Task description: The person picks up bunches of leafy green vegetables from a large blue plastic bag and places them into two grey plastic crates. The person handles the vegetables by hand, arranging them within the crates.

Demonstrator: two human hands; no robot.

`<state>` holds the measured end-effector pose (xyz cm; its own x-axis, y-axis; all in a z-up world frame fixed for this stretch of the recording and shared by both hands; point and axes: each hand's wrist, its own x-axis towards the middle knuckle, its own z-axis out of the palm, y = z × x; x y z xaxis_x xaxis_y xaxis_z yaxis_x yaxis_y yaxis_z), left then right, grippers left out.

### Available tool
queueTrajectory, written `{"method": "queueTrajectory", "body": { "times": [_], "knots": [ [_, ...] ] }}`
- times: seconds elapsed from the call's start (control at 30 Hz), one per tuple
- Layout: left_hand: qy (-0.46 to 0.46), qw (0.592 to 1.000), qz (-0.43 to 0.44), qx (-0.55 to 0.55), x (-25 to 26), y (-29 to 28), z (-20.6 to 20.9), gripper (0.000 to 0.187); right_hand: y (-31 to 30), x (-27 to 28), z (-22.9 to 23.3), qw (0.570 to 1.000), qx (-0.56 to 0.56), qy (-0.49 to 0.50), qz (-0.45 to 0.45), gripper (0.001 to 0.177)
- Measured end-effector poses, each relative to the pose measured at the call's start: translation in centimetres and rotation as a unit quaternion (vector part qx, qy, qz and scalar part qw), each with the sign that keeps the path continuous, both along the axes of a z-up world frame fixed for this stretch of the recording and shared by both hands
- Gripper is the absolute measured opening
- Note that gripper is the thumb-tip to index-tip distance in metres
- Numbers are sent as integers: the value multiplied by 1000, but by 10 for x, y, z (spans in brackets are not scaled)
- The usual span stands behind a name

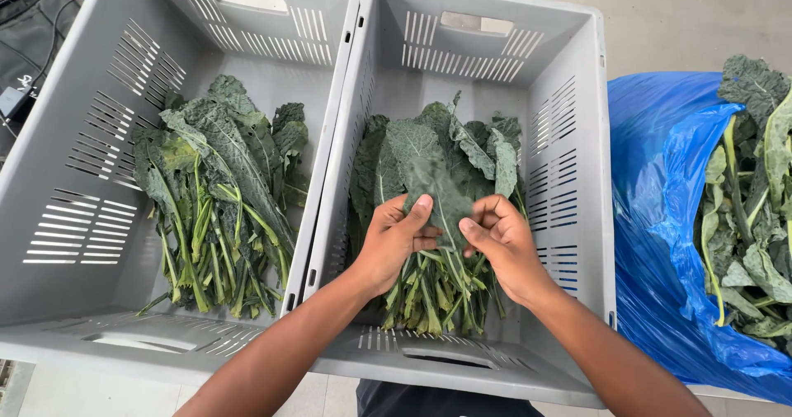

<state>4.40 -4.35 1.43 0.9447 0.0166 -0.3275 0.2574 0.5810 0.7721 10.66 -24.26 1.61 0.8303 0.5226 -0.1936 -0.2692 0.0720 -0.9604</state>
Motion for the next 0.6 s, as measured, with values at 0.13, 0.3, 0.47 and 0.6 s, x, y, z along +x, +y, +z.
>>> {"method": "queueTrajectory", "body": {
  "times": [0.13, 0.3, 0.47, 0.6],
  "knots": [
    [-49, 958, 82, 270, -2, 14, 6, 50, 1, 1, 13, 998, -5, -28, -63, 23],
    [-129, 892, 154, 406, 0, 28, -7, 86, -60, 25, 36, 963, 38, -162, -211, 25],
    [-101, 846, 68, 519, -8, 13, 25, 49, -186, 62, 69, 722, -343, -494, -343, 19],
    [-140, 839, -7, 526, -10, 0, 11, 34, -355, 101, 41, 585, -523, -501, -365, 26]
  ]
}}
